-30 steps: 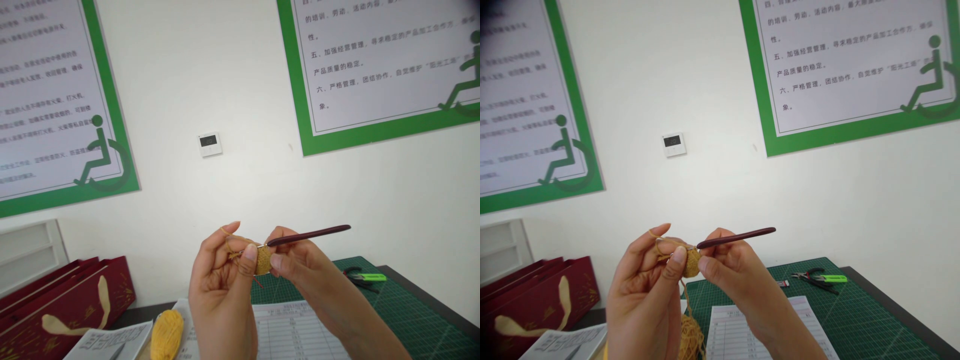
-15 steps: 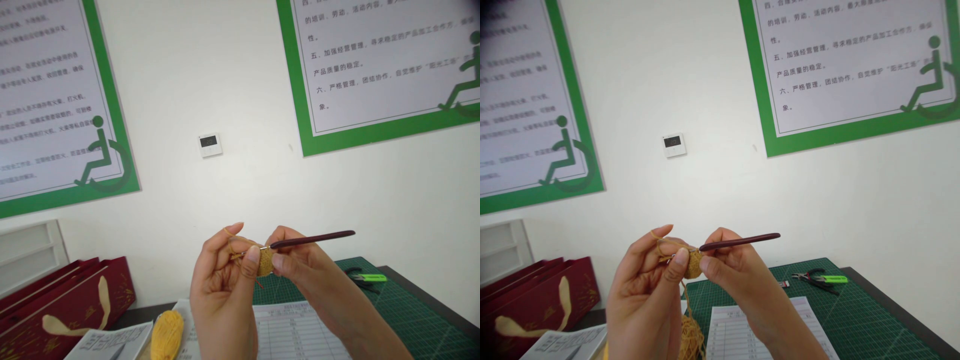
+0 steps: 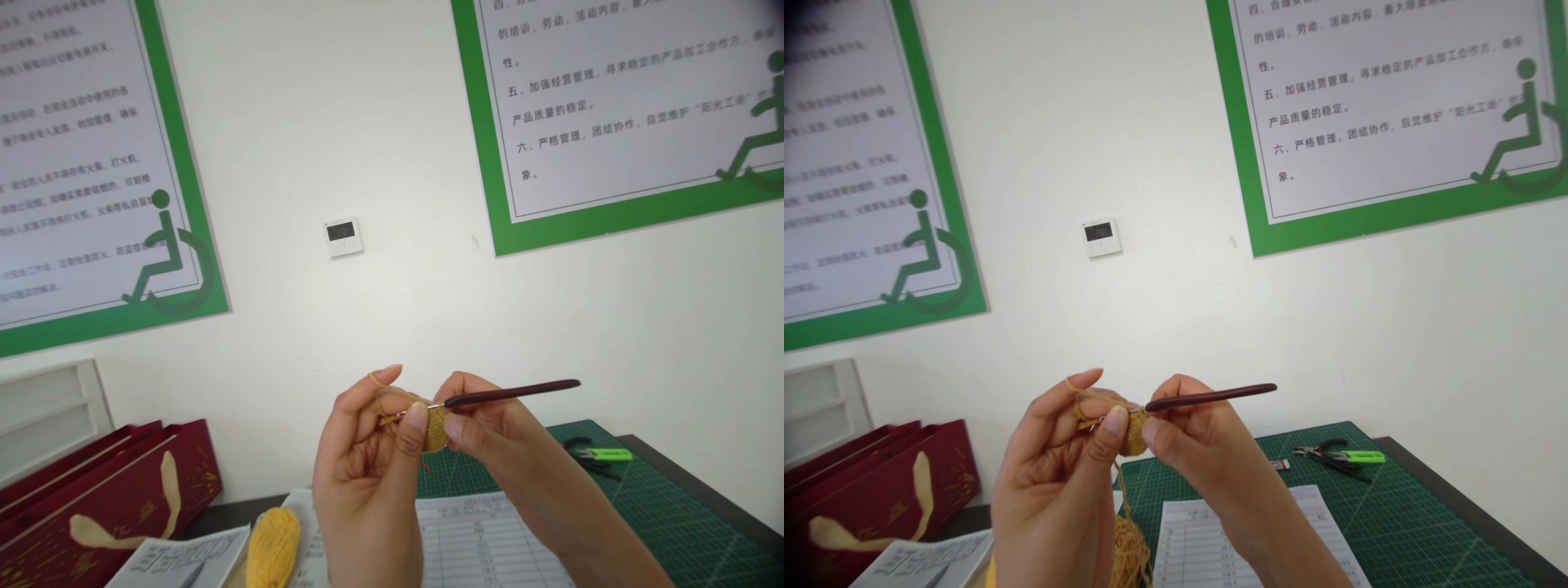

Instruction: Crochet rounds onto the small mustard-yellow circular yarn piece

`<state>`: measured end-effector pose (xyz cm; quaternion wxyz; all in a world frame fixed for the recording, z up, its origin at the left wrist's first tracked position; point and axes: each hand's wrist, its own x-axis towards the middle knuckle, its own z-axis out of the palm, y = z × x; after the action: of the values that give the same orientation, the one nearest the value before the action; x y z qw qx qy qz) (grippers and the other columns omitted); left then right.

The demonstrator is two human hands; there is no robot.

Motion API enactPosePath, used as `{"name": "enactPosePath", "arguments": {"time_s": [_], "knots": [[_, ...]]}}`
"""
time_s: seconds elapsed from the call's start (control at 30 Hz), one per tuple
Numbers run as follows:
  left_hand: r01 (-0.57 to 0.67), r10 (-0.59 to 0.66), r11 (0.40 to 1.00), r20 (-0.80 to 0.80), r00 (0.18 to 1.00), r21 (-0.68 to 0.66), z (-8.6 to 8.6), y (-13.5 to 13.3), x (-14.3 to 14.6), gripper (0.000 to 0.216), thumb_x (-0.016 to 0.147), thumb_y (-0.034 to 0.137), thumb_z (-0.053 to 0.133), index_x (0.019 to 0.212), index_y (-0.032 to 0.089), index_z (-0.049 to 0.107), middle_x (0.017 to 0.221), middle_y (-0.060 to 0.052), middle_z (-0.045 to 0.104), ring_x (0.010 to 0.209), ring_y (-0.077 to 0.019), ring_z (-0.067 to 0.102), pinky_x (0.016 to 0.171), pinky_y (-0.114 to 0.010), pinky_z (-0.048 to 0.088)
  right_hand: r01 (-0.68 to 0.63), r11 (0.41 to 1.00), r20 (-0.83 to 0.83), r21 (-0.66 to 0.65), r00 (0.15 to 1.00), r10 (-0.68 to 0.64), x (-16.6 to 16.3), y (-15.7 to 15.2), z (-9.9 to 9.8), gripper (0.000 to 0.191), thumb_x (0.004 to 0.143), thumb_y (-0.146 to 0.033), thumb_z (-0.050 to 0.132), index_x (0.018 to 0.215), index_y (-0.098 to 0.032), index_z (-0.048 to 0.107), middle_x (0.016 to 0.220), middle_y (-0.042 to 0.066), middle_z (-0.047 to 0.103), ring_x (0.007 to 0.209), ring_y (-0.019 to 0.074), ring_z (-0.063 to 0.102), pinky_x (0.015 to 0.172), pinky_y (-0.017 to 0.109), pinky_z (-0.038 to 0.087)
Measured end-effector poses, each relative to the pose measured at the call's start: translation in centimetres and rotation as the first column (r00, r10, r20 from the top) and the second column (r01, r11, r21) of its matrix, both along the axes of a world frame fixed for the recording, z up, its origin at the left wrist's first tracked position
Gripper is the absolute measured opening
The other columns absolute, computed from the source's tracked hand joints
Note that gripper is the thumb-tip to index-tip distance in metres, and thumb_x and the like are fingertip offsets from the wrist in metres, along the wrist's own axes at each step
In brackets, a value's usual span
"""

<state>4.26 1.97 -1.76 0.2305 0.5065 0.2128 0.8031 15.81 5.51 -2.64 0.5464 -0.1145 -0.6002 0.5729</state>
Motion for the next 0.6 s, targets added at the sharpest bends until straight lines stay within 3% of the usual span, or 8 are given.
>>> {"name": "enactPosePath", "arguments": {"time_s": [0.6], "knots": [[-0.010, 0.010, 1.000, -0.038, 0.999, 0.009, -0.15, 0.08, -0.10, 0.028, 0.082, 0.014, 0.080, 0.106, 0.028, 0.076, 0.077, 0.001, 0.074, 0.067, -0.0072, 0.068, 0.065, -0.011, 0.054, 0.027, 0.999, -0.004, 0.026, 1.000, -0.027, 0.11, -0.02, -0.05, 0.023, 0.084, -0.038, 0.072, 0.082, -0.022, 0.055, 0.073, -0.004, 0.047, 0.073, 0.0157, 0.040, 0.068, 0.029, 0.031]]}}
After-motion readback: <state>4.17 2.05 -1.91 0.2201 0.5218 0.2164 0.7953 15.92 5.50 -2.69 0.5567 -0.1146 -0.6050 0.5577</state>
